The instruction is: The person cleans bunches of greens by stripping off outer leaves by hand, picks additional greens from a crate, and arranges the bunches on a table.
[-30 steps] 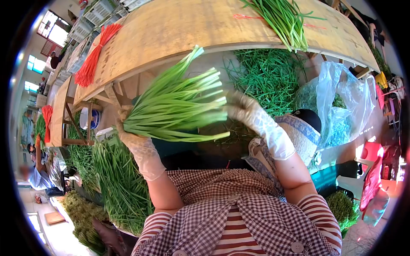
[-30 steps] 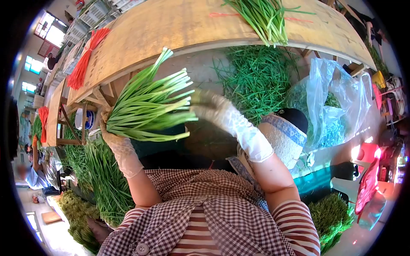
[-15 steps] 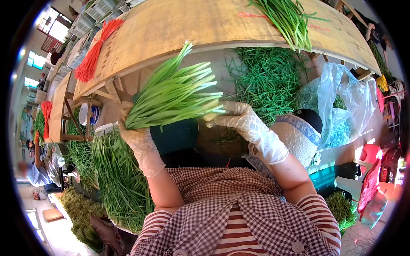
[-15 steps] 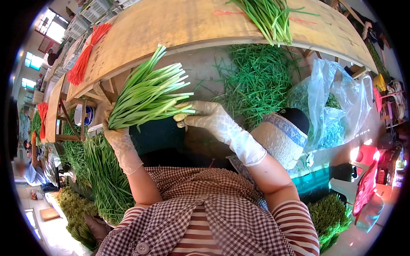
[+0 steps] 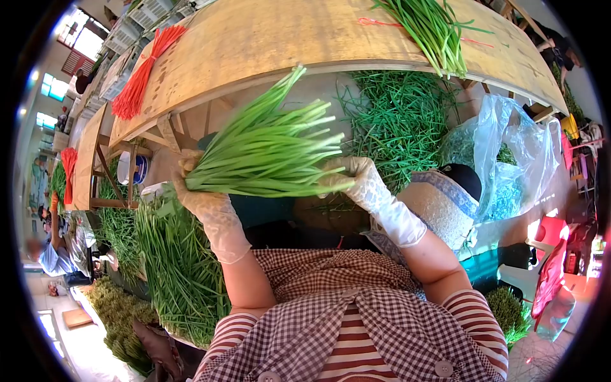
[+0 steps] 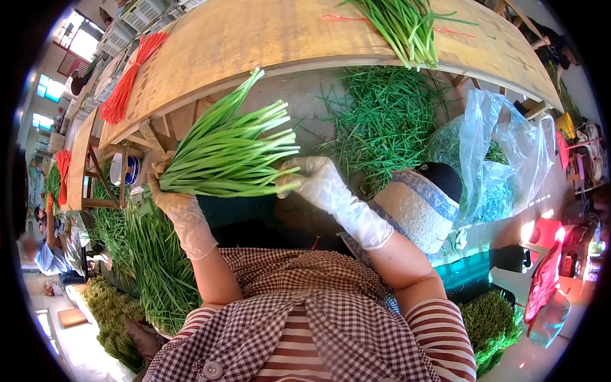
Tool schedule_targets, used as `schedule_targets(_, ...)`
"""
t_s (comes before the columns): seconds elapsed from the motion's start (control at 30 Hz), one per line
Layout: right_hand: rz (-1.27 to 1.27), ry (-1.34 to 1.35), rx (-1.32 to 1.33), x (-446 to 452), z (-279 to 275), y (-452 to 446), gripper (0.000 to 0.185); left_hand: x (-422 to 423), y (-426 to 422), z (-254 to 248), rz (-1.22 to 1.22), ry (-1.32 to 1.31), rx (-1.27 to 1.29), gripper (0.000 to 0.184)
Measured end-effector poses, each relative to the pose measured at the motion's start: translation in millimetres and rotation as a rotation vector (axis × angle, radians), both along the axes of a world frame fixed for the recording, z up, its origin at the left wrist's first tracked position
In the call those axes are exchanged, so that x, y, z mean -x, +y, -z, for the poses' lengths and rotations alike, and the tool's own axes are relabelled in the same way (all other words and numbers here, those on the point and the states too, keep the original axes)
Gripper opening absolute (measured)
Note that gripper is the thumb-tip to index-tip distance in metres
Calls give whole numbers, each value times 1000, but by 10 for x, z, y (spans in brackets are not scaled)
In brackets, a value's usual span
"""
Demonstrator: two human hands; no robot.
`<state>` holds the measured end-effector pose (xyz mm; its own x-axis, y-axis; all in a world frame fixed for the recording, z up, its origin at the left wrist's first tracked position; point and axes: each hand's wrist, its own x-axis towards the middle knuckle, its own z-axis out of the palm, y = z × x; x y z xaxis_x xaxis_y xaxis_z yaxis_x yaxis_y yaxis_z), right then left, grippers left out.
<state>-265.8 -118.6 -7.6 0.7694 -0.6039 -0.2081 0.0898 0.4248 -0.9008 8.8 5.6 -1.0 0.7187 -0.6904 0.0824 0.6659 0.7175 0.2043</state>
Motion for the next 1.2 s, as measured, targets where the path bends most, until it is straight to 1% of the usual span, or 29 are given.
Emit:
schedule_targets(0.03,26,67,-12,17,-30,-2,22,44,-15,-74,-20,-13,-5,27)
schedule_targets(0.1,54,139,120,49,30,-49,21,108,-42,-204,-62,-38,-14,25)
schedule_targets(0.13,65,174,185,73,24,-86,21,87,-17,-232,-38,-48,50,24)
schedule_targets(0.17,18,171,191,183,-31,-166,19,31,29,-261,-15,-60,116,24)
schedule_targets(0.2,33,159,262,255,-116,-271,18,-22,78,-298,10,-74,180,23)
schedule_targets(0.23,126,176,274,366,-94,-418,12,-46,146,-347,-45,-129,97,21)
schedule_targets(0.27,298,206,326,468,-58,-561,12,-98,202,-348,-82,-162,72,22)
schedule_targets(0.3,491,279,421,573,104,-755,14,-150,252,-337,-118,-193,48,22)
schedule_targets(0.33,524,502,573,680,261,-940,24,-169,281,-328,-153,-222,24,22)
schedule_targets(0.37,450,662,661,684,199,-912,29,-146,282,-342,-72,-221,75,22)
schedule_targets(0.4,374,822,748,671,132,-863,33,-163,272,-315,-71,-164,85,22)
schedule_targets(0.47,79,542,449,481,140,-640,42,-236,229,-178,-67,-48,101,23)
schedule_targets(0.5,-24,408,324,347,94,-494,46,-271,193,-111,-111,-69,49,22)
schedule_targets(0.53,-124,271,198,215,53,-352,51,-234,166,-113,-77,-56,68,22)
schedule_targets(0.6,-161,-35,-150,9,223,-170,57,-121,111,-127,-8,-33,104,21)
schedule_targets(0.63,-163,18,-99,-85,180,-68,58,-111,105,-126,-101,-22,-30,22)
schedule_targets(0.67,-165,73,-48,-177,137,23,59,-114,92,-110,-128,-4,-72,22)
schedule_targets(0.7,-171,63,-57,-287,221,80,61,-126,66,-87,-154,14,-114,22)
schedule_targets(0.73,-192,124,73,-350,233,130,63,-125,49,-87,-181,31,-156,23)
schedule_targets(0.8,-234,243,331,-444,237,214,69,-53,37,-82,-48,74,-29,23)
schedule_targets(0.83,-300,282,366,-435,-40,228,66,19,7,-101,20,95,35,23)
schedule_targets(0.87,-297,249,560,-480,0,275,56,106,-30,-118,50,94,47,22)
schedule_targets(0.93,-294,98,886,-560,195,326,45,286,-123,-217,112,93,70,21)
schedule_targets(0.97,-197,-35,1033,-558,268,348,44,245,-161,-151,89,74,75,21)
schedule_targets(1.0,-80,-156,1185,-556,306,371,42,291,-182,-198,89,93,86,21)
schedule_targets(1.03,-119,-180,881,-555,364,370,44,383,-206,-274,88,113,96,21)
schedule_targets(1.1,-91,-143,639,-513,389,348,48,453,-231,-304,89,103,94,22)
schedule_targets(1.13,-27,-85,701,-458,279,313,50,480,-235,-300,125,116,117,22)
schedule_targets(1.2,-119,-30,812,-446,355,303,62,602,-267,-335,196,138,165,22)
